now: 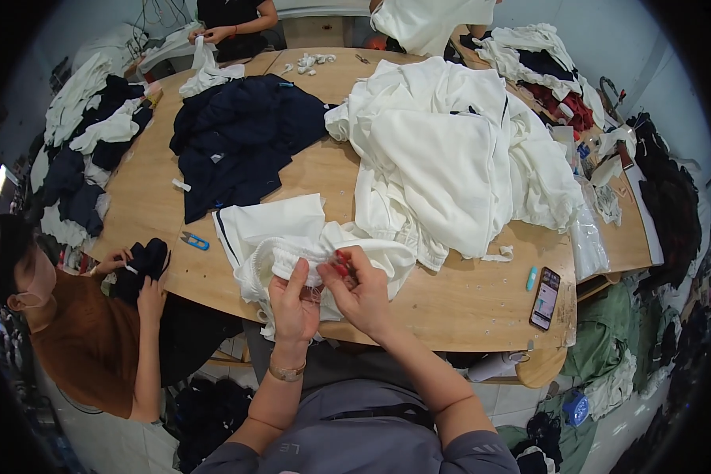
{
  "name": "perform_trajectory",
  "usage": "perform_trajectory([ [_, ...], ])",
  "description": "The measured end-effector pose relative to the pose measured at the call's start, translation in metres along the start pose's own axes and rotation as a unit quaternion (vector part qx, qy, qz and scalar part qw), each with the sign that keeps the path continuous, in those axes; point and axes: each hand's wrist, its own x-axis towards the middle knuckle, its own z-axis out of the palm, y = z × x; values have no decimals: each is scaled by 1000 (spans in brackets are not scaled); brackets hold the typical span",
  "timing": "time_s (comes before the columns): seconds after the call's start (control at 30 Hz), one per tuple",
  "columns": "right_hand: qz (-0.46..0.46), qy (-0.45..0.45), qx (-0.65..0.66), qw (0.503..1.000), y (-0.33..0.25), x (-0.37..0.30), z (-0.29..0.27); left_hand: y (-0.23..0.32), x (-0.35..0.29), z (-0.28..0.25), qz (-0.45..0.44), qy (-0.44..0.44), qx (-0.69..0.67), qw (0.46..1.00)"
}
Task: Using scissors to trim loose threads and excess fabric from the waistband of white shorts.
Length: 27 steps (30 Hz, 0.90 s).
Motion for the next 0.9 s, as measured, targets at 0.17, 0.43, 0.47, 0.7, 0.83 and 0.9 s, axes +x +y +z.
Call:
perform_trajectory([
  [0.17, -64, -6, -177, 982, -1, 5, 0, -4, -4, -5, 70, 9, 105, 992],
  [0.43, 39, 47, 160, 985, 3, -9, -5, 5, 0, 8, 5, -4, 2, 1000],
  [0.47, 39, 47, 160, 985, 2, -7, -5, 5, 0, 9, 4, -5, 1, 1000],
  [0.7, 4, 35, -40, 999, -6, 5, 5, -9, -2, -2, 60, -8, 54, 997],
  [0.83, -37, -25, -81, 996, -18, -6, -2, -6, 0, -5, 19, 3, 47, 999],
  [0.9, -75, -19, -70, 995, -15, -12, -5, -2, 4, 0, 14, -1, 27, 1000],
])
